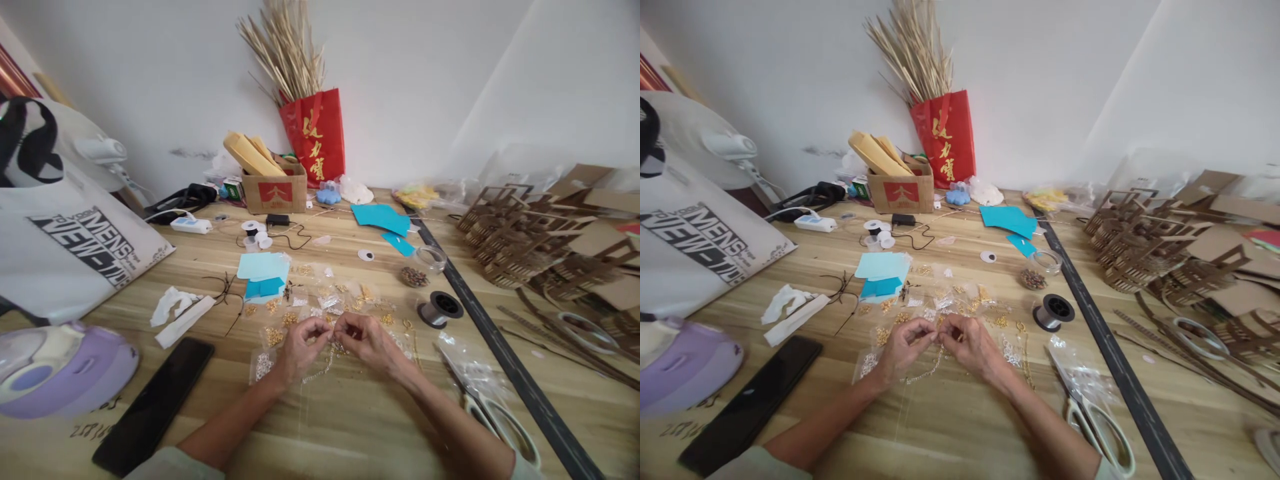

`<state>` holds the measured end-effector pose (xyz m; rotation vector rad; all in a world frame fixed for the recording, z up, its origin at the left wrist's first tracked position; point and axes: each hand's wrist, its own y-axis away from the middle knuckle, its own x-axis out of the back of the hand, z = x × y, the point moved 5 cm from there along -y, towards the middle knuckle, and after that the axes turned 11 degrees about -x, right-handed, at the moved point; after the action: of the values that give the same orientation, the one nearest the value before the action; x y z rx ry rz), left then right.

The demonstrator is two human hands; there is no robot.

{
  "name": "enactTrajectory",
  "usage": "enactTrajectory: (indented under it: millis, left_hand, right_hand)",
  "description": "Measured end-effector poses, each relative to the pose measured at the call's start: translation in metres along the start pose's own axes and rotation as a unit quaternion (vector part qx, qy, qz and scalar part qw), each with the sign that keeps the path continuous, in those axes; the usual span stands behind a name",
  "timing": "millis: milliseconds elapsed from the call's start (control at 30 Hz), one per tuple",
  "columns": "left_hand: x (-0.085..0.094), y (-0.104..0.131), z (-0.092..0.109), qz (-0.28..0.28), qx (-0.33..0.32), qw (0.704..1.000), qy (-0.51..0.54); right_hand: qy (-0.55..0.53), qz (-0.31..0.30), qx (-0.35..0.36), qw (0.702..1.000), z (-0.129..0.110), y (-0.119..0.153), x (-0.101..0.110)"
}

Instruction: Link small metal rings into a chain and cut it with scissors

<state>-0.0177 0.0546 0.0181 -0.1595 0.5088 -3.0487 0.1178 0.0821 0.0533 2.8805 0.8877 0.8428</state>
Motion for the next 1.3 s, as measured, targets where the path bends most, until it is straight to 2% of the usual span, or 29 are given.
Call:
enactTrajectory:
  millis: [400,700,1033,1300]
  left_hand:
    - [-0.001,0.001,0.004,-0.006,0.016,1.000,0.005]
    - [0.001,0.000,0.013,0.001,-0.072,0.997,-0.032]
    - [0.002,0.002,0.002,0.001,0.009,1.000,0.018]
    - [0.002,0.001,0.004,0.010,0.001,1.000,0.022]
  right_hand:
    - [-0.019,-0.015,0.015,1.000,0.002,-0.002,0.000]
    - [-0.014,-0.013,0.023,1.000,-0.002,-0.001,0.000]
    - [-0.075,-0.041,0.014,0.996,0.012,-0.008,0.001]
    - [-0.104,-0.047,0.000,0.993,0.016,-0.010,-0.004]
